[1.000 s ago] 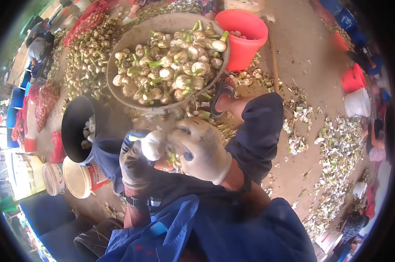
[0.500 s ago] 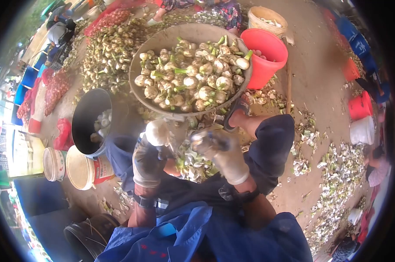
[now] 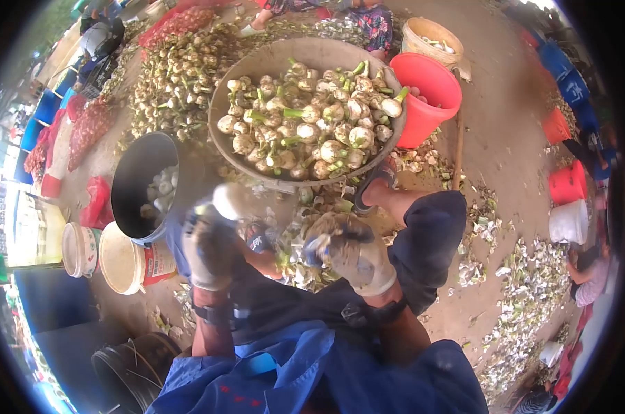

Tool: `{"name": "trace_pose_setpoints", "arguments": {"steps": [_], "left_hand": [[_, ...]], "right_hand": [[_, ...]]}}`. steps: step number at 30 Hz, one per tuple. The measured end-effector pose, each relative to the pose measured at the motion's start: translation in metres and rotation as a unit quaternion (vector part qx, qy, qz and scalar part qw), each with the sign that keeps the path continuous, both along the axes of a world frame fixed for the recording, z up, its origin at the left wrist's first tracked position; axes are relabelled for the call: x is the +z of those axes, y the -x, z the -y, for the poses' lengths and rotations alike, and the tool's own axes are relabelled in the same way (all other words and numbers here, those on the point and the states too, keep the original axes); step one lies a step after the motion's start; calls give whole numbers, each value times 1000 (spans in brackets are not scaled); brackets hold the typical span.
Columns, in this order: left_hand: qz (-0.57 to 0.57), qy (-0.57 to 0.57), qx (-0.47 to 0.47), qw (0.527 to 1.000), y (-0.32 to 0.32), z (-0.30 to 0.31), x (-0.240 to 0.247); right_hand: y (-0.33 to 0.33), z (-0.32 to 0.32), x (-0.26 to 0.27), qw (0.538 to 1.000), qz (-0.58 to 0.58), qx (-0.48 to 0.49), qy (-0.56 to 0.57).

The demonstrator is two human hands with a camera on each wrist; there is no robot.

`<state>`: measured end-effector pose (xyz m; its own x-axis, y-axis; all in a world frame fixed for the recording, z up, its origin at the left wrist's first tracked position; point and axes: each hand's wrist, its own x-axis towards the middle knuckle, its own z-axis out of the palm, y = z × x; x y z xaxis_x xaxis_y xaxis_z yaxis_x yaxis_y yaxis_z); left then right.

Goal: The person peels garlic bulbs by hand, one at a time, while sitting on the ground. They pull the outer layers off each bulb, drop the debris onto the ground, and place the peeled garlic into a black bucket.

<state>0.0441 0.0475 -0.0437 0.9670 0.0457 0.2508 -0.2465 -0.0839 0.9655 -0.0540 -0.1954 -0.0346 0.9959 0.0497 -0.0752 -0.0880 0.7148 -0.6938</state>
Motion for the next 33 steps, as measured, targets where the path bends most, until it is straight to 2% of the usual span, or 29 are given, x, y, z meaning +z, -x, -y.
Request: {"name": "trace_pose_setpoints", "arguments": {"steps": [1,2,3,5,6,7,9,10,11,12,13,14,15,16,17,19,20,21,22,23,25,27,28,29,30,31,33], "left_hand": [[-133,235,10,963,-14,-25,-11],[-94,334,-54,936,-28,-43,-9],[-55,428,-116,895,-43,-60,-7],[-63,447,93,887,-70,-96,-5],[-60,433,28,899,-75,-113,-8],[-58,431,29,900,-81,-119,-20],[-100,394,-45,912,-90,-101,-14],[-150,357,-30,921,-89,-80,-6],[-150,356,-26,922,-95,-64,-10],[-127,196,-6,972,-105,-51,-17],[-101,31,13,994,-117,-42,-24],[-102,30,15,994,-132,-34,-31],[-36,-84,-35,995,-149,-26,-40],[30,-197,-85,976,-167,-18,-50],[-33,-174,-82,981,-183,-9,-64],[-195,-245,-32,949,-211,17,-80],[-155,-386,-36,909,-228,21,-98],[-111,-519,-40,847,-237,29,-102],[-150,-576,-51,802,-245,34,-104],[-150,-579,-56,799,-252,38,-102],[-168,-620,-101,760,-258,42,-98],[-128,-628,-115,759,-259,30,-105],[-173,-489,-121,846,-255,20,-111],[-213,-336,-127,909,-247,12,-115],[-293,-188,-158,924,-231,10,-96],[-292,-190,-164,923,-213,9,-80],[-276,-10,-214,937,-175,13,-52]], "right_hand": [[1,4,-10,998,-64,-26,6],[0,8,-27,996,-46,-7,-75],[0,8,-27,996,-45,-7,-77],[5,6,-25,993,-90,-51,62],[5,4,-27,990,-105,-50,80],[5,3,-31,990,-104,-49,77],[4,1,-44,989,-144,-26,-15],[4,3,-50,989,-130,-32,64],[3,1,-56,989,-132,-29,62],[3,-1,-61,983,-171,-48,34],[1,-3,-65,975,-210,-67,6],[-1,-1,-66,975,-211,-65,6],[-4,1,-65,979,-197,-56,2],[-6,2,-65,982,-182,-48,-2],[-7,3,-64,982,-184,-49,-4],[-9,4,-64,976,-213,-35,-11],[-11,3,-63,978,-203,-36,-24],[-12,3,-65,977,-206,-39,-28],[-12,3,-66,976,-216,-32,-15],[-12,4,-67,974,-225,-26,-2],[-13,3,-65,974,-225,-36,-7],[-16,3,-67,969,-243,0,34],[-18,2,-65,970,-241,-4,32],[-18,1,-63,974,-224,-8,37],[-17,0,-61,977,-208,-13,43],[-15,0,-64,977,-209,-18,42],[-11,1,-75,971,-208,-32,113]]}}
